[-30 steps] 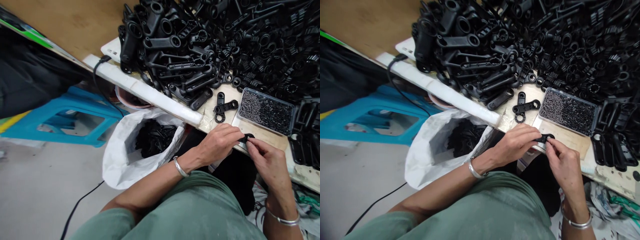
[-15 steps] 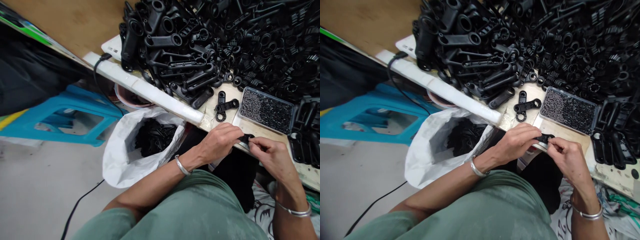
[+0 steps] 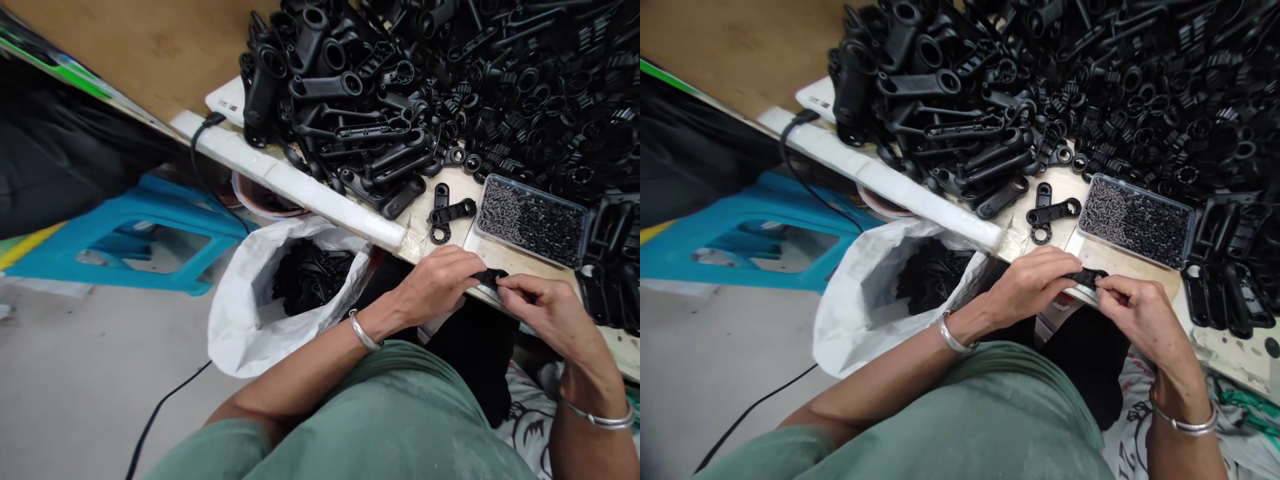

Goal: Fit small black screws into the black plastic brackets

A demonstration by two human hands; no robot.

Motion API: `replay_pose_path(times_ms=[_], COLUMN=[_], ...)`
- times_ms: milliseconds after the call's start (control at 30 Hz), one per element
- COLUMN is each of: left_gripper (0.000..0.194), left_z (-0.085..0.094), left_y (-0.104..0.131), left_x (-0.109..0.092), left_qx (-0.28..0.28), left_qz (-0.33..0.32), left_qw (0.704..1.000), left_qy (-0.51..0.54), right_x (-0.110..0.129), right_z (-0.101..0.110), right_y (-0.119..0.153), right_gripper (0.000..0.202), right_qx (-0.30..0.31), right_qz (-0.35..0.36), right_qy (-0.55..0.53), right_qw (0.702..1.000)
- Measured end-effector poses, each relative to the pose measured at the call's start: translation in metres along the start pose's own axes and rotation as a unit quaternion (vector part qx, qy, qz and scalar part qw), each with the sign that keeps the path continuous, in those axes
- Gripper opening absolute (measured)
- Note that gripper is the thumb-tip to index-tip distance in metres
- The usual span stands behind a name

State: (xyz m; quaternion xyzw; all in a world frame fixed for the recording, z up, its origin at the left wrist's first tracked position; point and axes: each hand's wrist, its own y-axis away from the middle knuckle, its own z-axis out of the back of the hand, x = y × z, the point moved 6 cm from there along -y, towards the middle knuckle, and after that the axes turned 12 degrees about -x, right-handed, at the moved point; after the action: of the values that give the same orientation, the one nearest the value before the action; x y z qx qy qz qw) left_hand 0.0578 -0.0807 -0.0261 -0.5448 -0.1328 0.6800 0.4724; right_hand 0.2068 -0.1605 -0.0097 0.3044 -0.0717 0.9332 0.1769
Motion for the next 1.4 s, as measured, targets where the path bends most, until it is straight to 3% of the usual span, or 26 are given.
replay_pose_path(times_ms=[233,333,400,467,567,733,867,1067,1300,1400], left_gripper=[0.013,0.014,0.013,0.013,0.016,0.025,0.026,0.029,0.03,0.029], left_z=[0.001,0.003,0.005,0.006,0.004,-0.01,-0.033,-0.062,-0.061,-0.056], left_y=[-0.005,-0.007,-0.009,-0.014,-0.028,-0.063,-0.083,-0.091,-0.093,-0.093], left_x=[-0.002,-0.003,-0.004,-0.005,-0.006,-0.001,0.007,0.017,0.013,0.014], left_qx=[-0.033,-0.039,-0.043,-0.037,0.001,0.098,0.16,0.215,0.25,0.228], left_qz=[-0.023,-0.037,-0.042,-0.045,-0.05,-0.049,-0.085,-0.131,-0.119,-0.119], left_qw=[0.999,0.998,0.997,0.996,0.994,0.975,0.963,0.947,0.935,0.941], left_qy=[-0.031,-0.043,-0.05,-0.061,-0.102,-0.192,-0.197,-0.202,-0.221,-0.22], right_x=[-0.012,-0.025,-0.03,-0.028,-0.021,-0.02,-0.024,-0.027,-0.025,-0.025], right_z=[0.012,0.038,0.057,0.065,0.056,0.04,0.039,0.042,0.04,0.041], right_y=[0.001,-0.006,-0.015,-0.027,-0.047,-0.066,-0.069,-0.063,-0.065,-0.063], right_gripper=[0.031,0.033,0.032,0.029,0.03,0.028,0.024,0.024,0.022,0.022], right_qx=[-0.013,-0.108,-0.186,-0.221,-0.175,-0.125,-0.116,-0.121,-0.098,-0.109], right_qz=[-0.003,-0.021,-0.021,0.012,0.065,0.061,0.05,0.026,0.005,0.009], right_qy=[-0.034,-0.015,0.049,0.148,0.283,0.385,0.384,0.366,0.369,0.357], right_qw=[0.999,0.994,0.981,0.964,0.941,0.912,0.915,0.922,0.924,0.928])
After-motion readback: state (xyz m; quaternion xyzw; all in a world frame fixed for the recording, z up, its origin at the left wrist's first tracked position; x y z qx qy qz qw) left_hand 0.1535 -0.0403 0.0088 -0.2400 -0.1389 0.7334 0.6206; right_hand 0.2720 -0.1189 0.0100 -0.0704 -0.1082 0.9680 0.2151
